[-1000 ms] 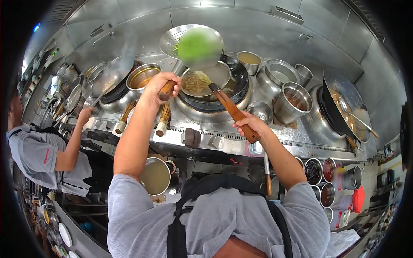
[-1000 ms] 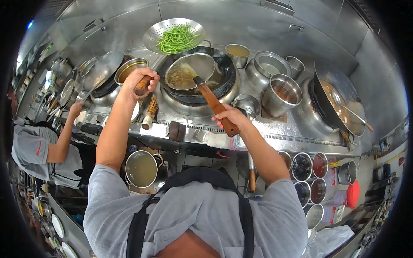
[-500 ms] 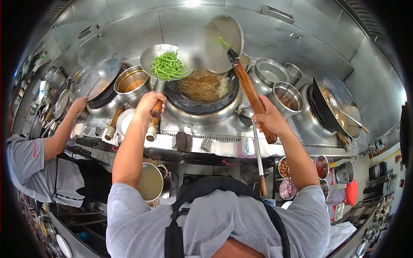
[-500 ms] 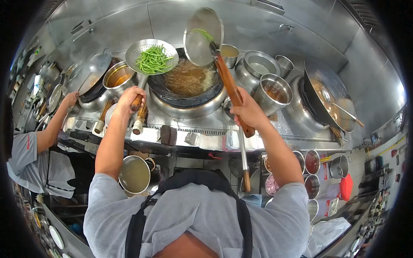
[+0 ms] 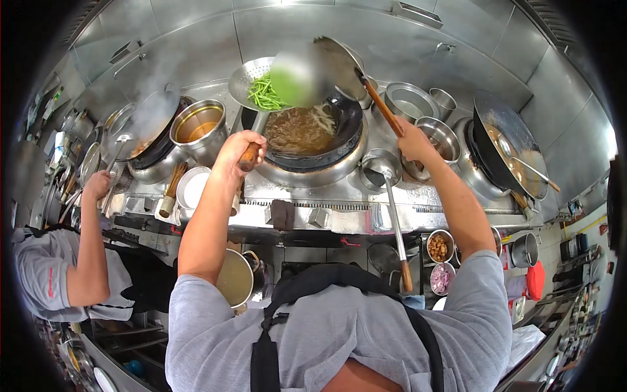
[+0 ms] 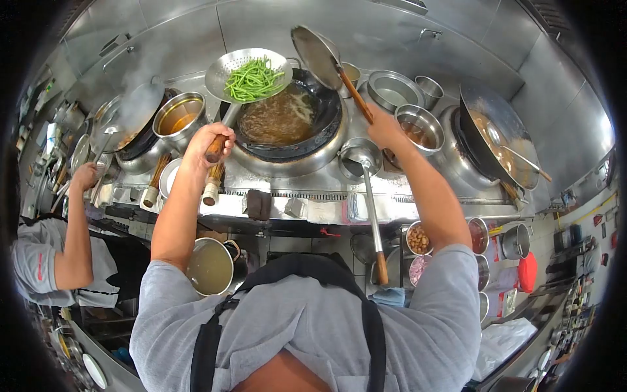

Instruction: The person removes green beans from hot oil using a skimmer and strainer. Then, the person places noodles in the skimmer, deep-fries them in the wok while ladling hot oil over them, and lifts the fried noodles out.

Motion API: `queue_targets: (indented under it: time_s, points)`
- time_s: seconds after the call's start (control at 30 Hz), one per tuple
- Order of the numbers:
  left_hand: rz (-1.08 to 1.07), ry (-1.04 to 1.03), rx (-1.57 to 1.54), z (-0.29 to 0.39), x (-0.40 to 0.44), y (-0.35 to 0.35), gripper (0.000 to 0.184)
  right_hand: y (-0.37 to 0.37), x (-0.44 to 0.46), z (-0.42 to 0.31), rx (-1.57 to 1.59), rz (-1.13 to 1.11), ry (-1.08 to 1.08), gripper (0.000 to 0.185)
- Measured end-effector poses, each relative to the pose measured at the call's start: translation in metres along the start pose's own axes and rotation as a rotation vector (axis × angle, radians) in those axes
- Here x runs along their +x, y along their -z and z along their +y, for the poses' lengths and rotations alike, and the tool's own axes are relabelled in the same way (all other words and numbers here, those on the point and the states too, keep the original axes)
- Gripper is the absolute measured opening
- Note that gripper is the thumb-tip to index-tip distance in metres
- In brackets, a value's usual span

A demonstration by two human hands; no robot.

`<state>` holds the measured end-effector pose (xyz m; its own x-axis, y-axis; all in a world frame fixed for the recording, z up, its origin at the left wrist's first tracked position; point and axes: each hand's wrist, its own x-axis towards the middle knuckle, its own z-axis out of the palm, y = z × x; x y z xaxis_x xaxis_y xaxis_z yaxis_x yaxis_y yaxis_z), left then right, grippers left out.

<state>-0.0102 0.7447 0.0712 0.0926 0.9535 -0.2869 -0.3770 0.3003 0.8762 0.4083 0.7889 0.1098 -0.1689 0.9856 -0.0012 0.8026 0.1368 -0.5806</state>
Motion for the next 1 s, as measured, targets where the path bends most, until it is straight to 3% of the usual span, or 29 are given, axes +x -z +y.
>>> queue_targets:
  time_s: [0.23, 0.47, 0.77, 0.9, 1.0]
  points:
    - [0.011, -0.11, 0.046, 0.04, -0.02, -0.005, 0.008, -0.09, 0.001, 0.02, 0.851, -0.272, -0.243, 0.053]
    - [0.037, -0.094, 0.044, 0.057, -0.038, -0.011, 0.005, -0.147, 0.016, -0.011, 1.087, -0.429, -0.196, 0.057]
    - [0.03, -0.103, 0.031, 0.048, -0.045, -0.012, 0.005, -0.145, -0.025, -0.018, 1.352, -0.538, -0.206, 0.052]
    - [0.013, -0.094, 0.024, 0.043, -0.047, -0.01, 0.006, -0.12, -0.035, -0.003, 1.29, -0.517, -0.155, 0.056]
    - [0.018, -0.086, 0.035, 0.041, -0.048, -0.009, 0.006, -0.086, -0.029, 0.008, 1.155, -0.37, -0.173, 0.063]
